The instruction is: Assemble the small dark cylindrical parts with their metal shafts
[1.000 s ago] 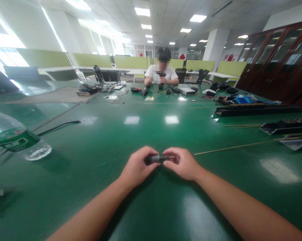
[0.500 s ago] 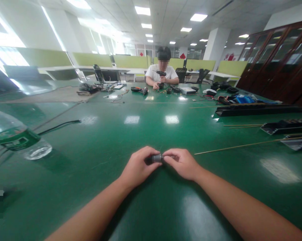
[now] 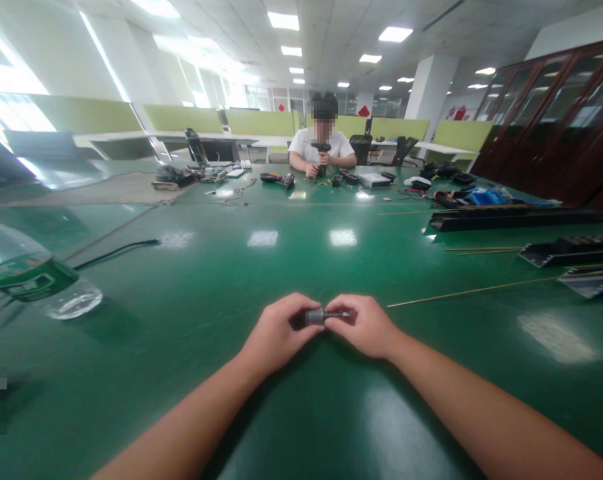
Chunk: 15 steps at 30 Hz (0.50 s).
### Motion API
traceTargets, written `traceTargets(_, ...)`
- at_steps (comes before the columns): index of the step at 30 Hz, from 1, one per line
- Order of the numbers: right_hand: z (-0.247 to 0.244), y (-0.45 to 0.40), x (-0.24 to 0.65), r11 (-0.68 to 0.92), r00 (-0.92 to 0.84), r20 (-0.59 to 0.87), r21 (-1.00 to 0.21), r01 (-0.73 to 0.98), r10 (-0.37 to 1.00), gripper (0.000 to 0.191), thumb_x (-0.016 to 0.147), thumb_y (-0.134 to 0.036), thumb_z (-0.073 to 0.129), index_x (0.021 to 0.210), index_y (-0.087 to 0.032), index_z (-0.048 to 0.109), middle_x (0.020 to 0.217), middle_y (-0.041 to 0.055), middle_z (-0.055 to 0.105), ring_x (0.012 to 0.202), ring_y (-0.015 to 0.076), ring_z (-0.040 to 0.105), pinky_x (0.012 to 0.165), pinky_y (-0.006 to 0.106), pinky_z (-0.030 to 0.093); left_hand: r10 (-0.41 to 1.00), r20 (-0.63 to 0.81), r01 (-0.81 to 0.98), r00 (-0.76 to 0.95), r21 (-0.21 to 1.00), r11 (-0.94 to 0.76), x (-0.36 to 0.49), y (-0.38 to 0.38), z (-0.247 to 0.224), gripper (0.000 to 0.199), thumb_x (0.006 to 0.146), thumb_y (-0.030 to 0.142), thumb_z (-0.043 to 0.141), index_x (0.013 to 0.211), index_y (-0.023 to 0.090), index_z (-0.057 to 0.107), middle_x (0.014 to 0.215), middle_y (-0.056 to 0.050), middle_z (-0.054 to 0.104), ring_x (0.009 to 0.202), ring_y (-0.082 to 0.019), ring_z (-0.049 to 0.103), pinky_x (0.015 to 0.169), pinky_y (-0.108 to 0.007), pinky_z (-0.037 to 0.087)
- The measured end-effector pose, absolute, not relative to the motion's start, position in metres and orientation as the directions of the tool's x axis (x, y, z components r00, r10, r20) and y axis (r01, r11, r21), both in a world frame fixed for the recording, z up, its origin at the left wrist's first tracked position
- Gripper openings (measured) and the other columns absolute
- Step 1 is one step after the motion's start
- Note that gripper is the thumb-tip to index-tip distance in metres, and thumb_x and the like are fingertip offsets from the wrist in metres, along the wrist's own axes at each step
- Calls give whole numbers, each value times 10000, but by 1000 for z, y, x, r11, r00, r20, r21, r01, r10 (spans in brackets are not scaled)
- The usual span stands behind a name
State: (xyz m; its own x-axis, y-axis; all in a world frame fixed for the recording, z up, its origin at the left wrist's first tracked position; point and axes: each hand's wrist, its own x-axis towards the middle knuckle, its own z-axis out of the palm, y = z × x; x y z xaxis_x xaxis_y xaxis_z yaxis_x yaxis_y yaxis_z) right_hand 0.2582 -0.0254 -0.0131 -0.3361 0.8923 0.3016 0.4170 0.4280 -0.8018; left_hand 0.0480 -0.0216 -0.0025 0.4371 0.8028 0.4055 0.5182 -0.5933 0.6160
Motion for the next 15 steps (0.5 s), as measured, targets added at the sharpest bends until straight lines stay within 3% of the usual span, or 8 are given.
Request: traceTargets(15,-15,-24,258,448,-336,321,-784,429,885,165,824,-255,675,942,-190,771,898,38,756,799,179,681,723,273,497,810,397,504,431,639,-581,50,-22,-2,176,796,273,736,952,225,668,912,12,678,848,-140,620,786,-260,470)
